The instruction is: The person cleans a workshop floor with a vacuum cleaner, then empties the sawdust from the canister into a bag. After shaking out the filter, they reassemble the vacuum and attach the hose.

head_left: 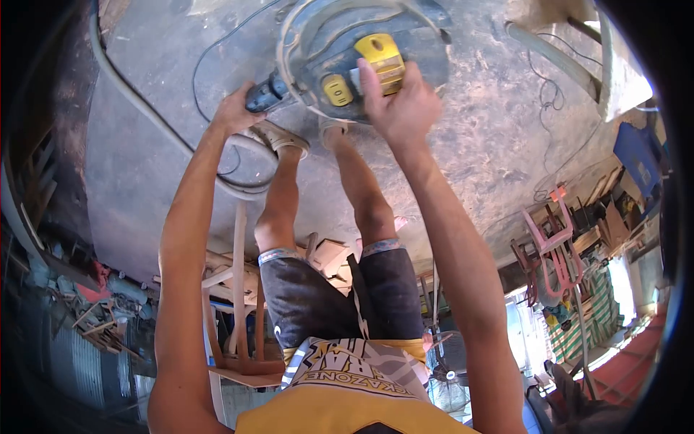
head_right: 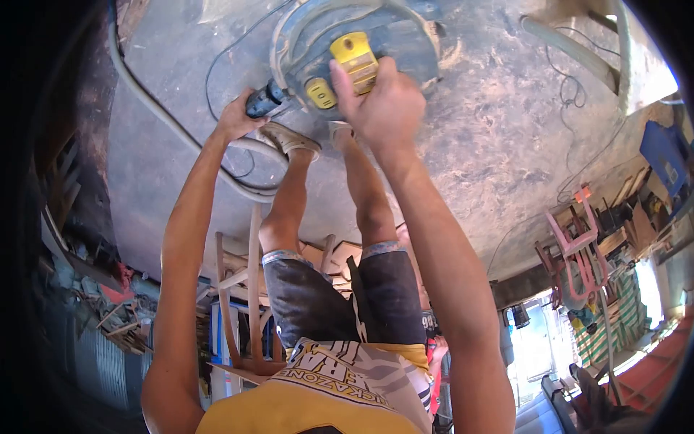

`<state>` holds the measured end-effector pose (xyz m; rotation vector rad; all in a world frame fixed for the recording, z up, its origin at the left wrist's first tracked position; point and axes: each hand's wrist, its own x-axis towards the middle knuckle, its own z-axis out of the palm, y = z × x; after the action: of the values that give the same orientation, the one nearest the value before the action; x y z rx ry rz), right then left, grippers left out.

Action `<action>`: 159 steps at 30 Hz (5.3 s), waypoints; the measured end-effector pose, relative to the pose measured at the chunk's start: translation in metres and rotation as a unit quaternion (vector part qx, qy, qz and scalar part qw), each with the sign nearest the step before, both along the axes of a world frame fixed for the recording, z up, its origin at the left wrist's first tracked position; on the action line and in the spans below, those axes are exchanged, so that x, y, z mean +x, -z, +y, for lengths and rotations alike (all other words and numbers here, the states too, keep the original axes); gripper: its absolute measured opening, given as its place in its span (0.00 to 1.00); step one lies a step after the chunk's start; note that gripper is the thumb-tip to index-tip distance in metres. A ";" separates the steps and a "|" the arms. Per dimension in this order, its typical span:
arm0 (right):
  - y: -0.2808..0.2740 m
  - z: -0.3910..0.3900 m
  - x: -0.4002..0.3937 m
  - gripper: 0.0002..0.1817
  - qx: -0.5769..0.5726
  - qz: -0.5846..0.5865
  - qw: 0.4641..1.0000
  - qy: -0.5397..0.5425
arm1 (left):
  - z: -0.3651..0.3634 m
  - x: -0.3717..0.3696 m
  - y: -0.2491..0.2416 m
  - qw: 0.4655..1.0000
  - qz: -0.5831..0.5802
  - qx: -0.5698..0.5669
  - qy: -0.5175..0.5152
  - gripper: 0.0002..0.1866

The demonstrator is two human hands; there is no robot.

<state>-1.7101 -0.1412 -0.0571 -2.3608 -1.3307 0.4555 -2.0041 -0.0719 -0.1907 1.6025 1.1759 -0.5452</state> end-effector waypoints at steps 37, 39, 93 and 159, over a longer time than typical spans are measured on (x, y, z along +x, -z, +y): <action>-0.004 0.007 -0.005 0.25 -0.020 -0.037 0.999 0.015 | -0.002 0.038 0.020 0.998 0.011 0.062 -0.010 0.33; -0.005 0.005 -0.006 0.24 -0.019 -0.047 0.999 0.019 | -0.007 0.037 0.021 0.998 0.016 0.062 -0.008 0.33; 0.002 0.004 -0.004 0.11 -0.008 0.005 0.997 0.077 | -0.048 0.021 0.028 0.965 0.075 0.246 -0.055 0.29; -0.371 -0.195 -0.252 0.12 0.190 0.065 0.546 0.814 | -0.221 0.356 -0.625 0.477 -0.586 -0.148 0.639 0.23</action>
<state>-1.9625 -0.3363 0.3140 -1.9917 1.0185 -0.2644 -1.6481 -0.2930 0.4342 1.6728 -1.2828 -0.2881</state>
